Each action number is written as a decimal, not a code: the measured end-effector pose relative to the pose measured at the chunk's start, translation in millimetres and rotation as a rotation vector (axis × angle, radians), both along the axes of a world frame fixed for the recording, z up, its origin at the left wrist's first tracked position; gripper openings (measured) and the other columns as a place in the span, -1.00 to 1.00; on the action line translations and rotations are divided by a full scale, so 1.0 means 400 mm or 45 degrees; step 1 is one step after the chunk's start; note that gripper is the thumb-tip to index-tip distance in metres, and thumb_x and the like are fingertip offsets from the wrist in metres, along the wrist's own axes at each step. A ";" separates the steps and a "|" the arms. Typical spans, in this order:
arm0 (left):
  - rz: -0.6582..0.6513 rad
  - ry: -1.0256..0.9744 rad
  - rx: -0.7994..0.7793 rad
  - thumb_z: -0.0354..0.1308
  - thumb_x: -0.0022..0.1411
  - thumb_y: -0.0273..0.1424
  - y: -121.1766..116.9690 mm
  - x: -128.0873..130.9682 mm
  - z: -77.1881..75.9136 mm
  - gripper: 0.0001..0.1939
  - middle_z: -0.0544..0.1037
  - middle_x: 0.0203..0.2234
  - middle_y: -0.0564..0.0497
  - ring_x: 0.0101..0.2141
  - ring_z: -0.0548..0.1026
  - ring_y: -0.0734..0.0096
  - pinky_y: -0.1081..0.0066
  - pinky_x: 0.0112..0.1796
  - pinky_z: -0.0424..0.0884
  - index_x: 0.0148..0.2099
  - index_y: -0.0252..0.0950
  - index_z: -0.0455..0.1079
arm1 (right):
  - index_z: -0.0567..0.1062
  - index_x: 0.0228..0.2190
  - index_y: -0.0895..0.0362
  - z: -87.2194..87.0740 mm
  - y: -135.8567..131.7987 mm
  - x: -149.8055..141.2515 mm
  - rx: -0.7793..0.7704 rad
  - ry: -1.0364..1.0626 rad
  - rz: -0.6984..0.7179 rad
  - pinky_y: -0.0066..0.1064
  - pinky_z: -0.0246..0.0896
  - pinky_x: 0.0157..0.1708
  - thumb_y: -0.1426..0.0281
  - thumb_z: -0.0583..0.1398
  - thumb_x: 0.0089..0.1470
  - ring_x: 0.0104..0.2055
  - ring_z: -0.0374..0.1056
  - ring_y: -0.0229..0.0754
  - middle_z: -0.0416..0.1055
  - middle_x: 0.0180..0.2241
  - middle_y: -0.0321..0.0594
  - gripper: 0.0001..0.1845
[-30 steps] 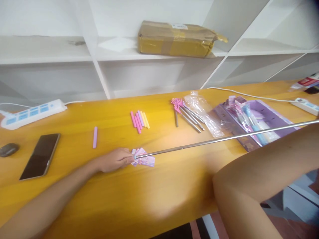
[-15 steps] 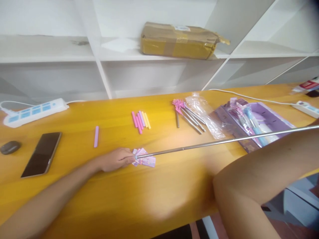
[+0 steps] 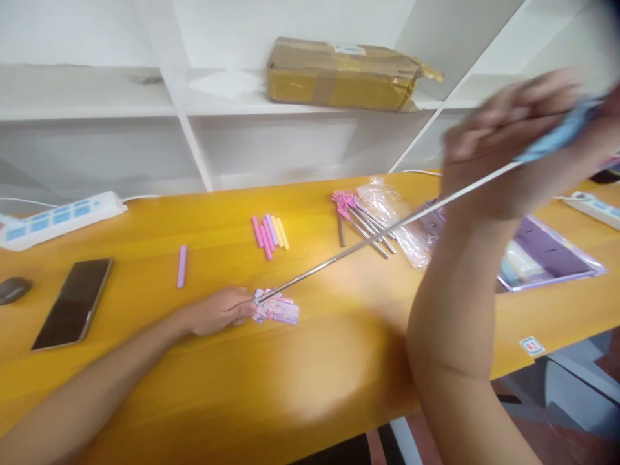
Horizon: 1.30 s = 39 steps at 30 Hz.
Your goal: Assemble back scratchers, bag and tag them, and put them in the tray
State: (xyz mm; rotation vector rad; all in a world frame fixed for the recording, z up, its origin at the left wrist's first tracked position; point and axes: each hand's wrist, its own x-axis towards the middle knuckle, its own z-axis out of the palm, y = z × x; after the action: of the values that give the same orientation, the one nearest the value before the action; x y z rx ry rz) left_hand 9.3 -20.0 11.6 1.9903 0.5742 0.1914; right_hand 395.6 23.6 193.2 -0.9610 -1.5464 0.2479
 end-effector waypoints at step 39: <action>0.286 -0.453 -0.690 -0.09 0.48 0.11 0.038 -0.010 -0.028 -0.45 0.06 -0.74 0.22 -0.60 0.19 0.38 0.38 -0.44 0.24 -0.42 -0.18 0.09 | 0.63 -0.06 0.25 -0.246 0.227 0.251 -1.279 -1.144 -0.777 -0.27 0.29 0.00 0.22 0.24 0.28 -0.09 0.47 -0.04 0.53 -0.08 0.10 -0.63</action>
State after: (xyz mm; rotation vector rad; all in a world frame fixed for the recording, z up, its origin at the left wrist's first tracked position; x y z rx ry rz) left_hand 5.3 -4.8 0.5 1.3280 0.5459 0.4653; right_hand 496.1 114.4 94.8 -2.5366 -1.7997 0.1450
